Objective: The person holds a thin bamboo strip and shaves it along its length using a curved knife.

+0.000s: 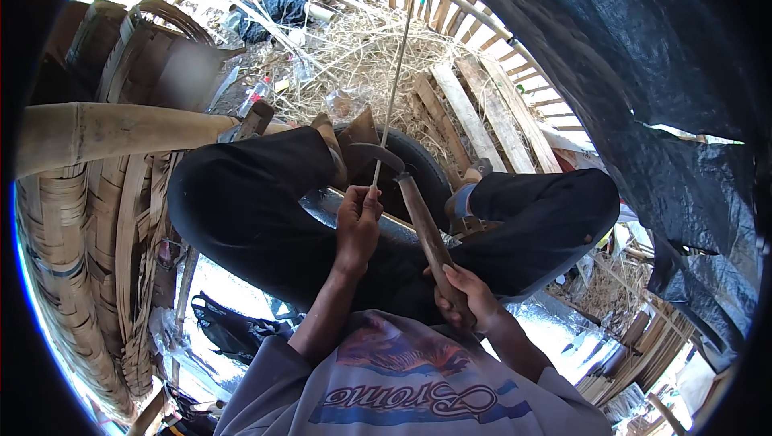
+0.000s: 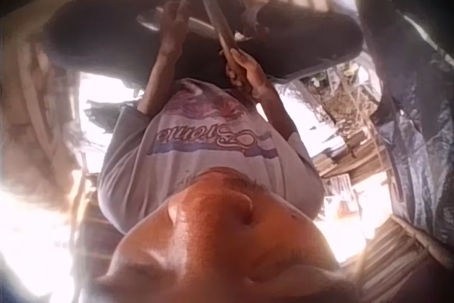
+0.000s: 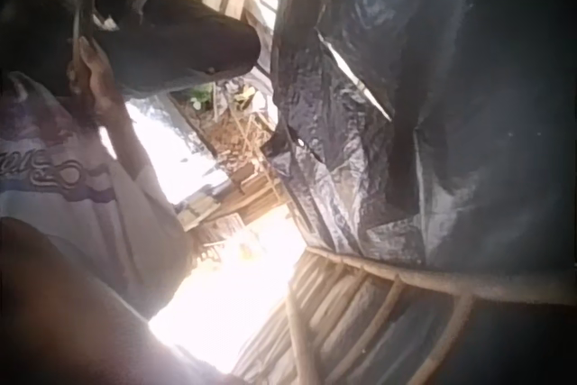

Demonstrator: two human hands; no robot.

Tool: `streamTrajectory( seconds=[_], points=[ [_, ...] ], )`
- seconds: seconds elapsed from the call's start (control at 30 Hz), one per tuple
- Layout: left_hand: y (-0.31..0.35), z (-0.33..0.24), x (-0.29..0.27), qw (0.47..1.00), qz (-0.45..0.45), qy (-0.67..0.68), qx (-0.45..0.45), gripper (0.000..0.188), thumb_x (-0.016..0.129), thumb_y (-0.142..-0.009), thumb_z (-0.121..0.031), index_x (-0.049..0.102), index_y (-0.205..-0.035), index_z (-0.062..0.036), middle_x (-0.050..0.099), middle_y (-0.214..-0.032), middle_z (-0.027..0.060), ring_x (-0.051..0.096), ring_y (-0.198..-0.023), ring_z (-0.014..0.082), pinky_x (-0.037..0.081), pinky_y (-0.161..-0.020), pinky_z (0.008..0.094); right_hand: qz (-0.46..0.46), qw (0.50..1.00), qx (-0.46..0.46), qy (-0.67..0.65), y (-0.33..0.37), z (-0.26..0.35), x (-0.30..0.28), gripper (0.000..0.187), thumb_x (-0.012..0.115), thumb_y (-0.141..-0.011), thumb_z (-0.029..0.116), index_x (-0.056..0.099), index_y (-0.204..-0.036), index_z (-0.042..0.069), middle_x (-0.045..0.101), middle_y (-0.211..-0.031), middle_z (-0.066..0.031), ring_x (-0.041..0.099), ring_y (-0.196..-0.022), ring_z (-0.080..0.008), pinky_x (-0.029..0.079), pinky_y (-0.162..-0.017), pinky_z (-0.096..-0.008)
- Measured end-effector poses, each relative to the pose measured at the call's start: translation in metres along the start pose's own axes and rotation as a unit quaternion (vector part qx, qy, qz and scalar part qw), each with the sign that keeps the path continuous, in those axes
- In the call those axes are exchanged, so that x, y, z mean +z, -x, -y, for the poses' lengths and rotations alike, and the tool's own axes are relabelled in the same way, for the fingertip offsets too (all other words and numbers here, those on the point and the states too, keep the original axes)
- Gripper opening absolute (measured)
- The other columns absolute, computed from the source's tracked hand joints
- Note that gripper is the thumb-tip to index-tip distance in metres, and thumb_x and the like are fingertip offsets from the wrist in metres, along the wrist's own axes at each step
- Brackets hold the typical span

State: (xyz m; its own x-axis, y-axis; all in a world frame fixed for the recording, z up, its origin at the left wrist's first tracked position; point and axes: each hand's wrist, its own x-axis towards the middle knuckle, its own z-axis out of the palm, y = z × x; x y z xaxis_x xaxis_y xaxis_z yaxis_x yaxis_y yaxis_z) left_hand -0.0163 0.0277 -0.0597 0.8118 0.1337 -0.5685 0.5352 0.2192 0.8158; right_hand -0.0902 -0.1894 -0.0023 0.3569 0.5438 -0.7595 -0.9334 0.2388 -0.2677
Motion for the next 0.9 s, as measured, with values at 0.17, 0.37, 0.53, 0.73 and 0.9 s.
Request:
streamTrajectory(
  seconds=[0.17,0.37,0.53,0.73,0.9],
  points=[
    [-0.004,0.003,0.0,0.999,-0.023,-0.023,0.015,0.016,0.049,-0.101,-0.024,0.053,-0.099,-0.0078,0.042,-0.067,-0.0068,0.033,-0.052,-0.0003,0.025,-0.042,0.0181,0.03,0.998,0.015,-0.057,-0.015,0.008,0.002,0.046,0.043,-0.099,0.047,0.044,-0.127,0.011,0.05,-0.068,-0.004,0.046,-0.044,-0.0092,0.037,-0.04,-0.0239],
    [0.01,0.002,0.006,0.999,-0.009,-0.043,-0.02,0.02,0.051,-0.1,-0.022,0.054,-0.096,-0.0025,0.044,-0.07,-0.004,0.038,-0.064,0.0037,0.033,-0.057,0.0217,0.011,0.991,-0.042,-0.123,-0.03,0.02,-0.004,0.047,0.044,-0.098,0.048,0.044,-0.125,0.01,0.049,-0.067,-0.0032,0.045,-0.044,-0.0091,0.037,-0.039,-0.0246],
    [-0.004,0.002,0.001,0.999,-0.031,-0.023,-0.011,0.019,0.051,-0.101,-0.025,0.053,-0.099,-0.0069,0.042,-0.068,-0.0059,0.031,-0.052,0.0001,0.025,-0.042,0.0183,0.006,0.999,0.029,-0.028,-0.002,-0.001,-0.005,0.048,0.044,-0.098,0.047,0.044,-0.124,0.007,0.05,-0.067,-0.0043,0.045,-0.044,-0.0101,0.036,-0.04,-0.024],
    [-0.004,0.017,0.005,0.997,-0.017,-0.069,0.015,0.017,0.05,-0.101,-0.023,0.052,-0.098,-0.0066,0.041,-0.067,-0.0058,0.033,-0.054,0.0007,0.026,-0.044,0.0188,-0.013,0.999,0.015,-0.039,-0.004,0.01,-0.004,0.047,0.045,-0.098,0.047,0.044,-0.123,0.007,0.049,-0.066,-0.0032,0.044,-0.044,-0.0099,0.036,-0.041,-0.0245],
    [-0.002,0.01,0.008,0.998,-0.008,-0.064,-0.007,0.017,0.05,-0.101,-0.023,0.052,-0.098,-0.0065,0.042,-0.068,-0.0052,0.035,-0.055,0.0013,0.027,-0.045,0.0192,-0.026,0.997,-0.031,-0.07,-0.025,0.025,-0.006,0.049,0.04,-0.099,0.049,0.045,-0.121,0.006,0.045,-0.063,-0.0018,0.042,-0.042,-0.0086,0.036,-0.038,-0.0236]
  ],
)
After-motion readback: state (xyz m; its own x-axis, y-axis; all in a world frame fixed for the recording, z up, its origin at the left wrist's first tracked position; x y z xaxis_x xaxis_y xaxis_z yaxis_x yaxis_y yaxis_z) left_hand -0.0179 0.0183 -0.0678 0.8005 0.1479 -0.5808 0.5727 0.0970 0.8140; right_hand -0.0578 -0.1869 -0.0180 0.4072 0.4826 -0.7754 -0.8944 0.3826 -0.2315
